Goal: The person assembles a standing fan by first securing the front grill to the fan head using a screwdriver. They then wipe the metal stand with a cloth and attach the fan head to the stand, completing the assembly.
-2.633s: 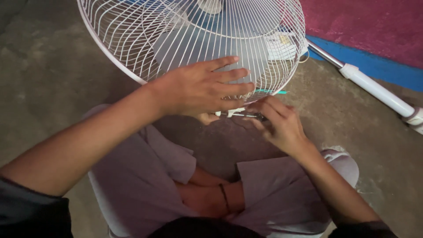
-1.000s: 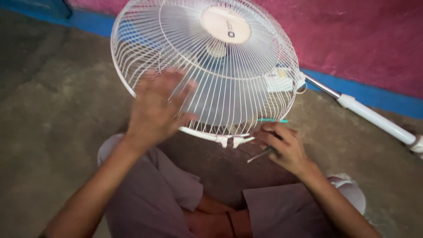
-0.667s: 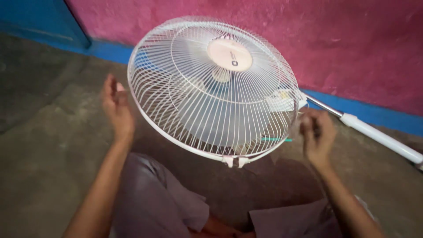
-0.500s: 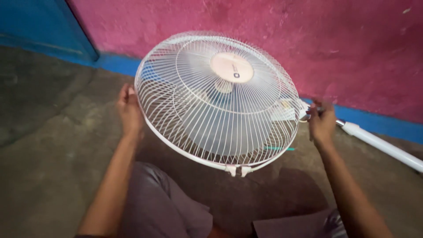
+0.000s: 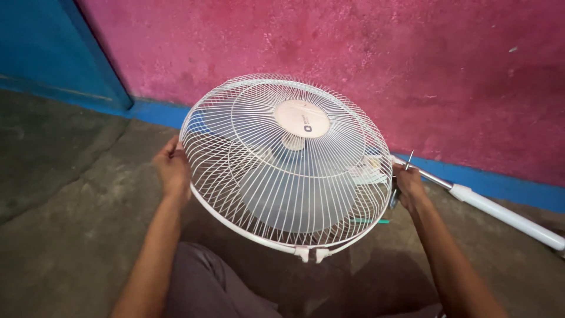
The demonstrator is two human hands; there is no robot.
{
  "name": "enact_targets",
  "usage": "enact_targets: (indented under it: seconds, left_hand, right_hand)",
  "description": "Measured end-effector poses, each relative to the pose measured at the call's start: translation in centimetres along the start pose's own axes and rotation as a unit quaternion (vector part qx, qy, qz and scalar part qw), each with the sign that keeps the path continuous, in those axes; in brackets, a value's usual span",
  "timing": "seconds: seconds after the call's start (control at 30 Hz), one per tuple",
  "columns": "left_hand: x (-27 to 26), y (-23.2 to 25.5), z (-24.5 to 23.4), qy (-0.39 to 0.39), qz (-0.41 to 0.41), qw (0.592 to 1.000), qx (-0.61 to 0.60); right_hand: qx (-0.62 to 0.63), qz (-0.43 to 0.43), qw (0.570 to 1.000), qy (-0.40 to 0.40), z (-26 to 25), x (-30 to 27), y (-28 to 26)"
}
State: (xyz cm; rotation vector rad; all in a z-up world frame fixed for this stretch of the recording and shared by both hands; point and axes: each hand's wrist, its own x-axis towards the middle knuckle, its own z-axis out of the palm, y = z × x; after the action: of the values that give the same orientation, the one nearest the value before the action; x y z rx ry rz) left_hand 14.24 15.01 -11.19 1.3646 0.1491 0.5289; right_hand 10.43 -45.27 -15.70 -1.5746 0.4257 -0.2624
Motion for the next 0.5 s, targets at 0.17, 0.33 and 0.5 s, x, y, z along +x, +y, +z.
enact_targets:
  seconds: [0.17, 0.33, 0.5]
  left_hand:
    - [0.8, -1.6, -0.1, 0.005, -0.005, 1.0, -0.004]
    - [1.5, -3.5, -0.3, -0.004, -0.006, 1.0, -0.023]
    - [1.0, -3.6, -0.8, -0.054, 0.017, 0.997, -0.055]
  right_hand:
    - [-0.002, 0.052, 0.999, 0.005, 0.1, -1.2, -1.6]
    - [0.02, 0.043, 0.998, -0.028, 0.5, -2.6, -3.0]
    - [0.032, 0.03, 0.998, -0.041, -0.3, -2.3, -3.6]
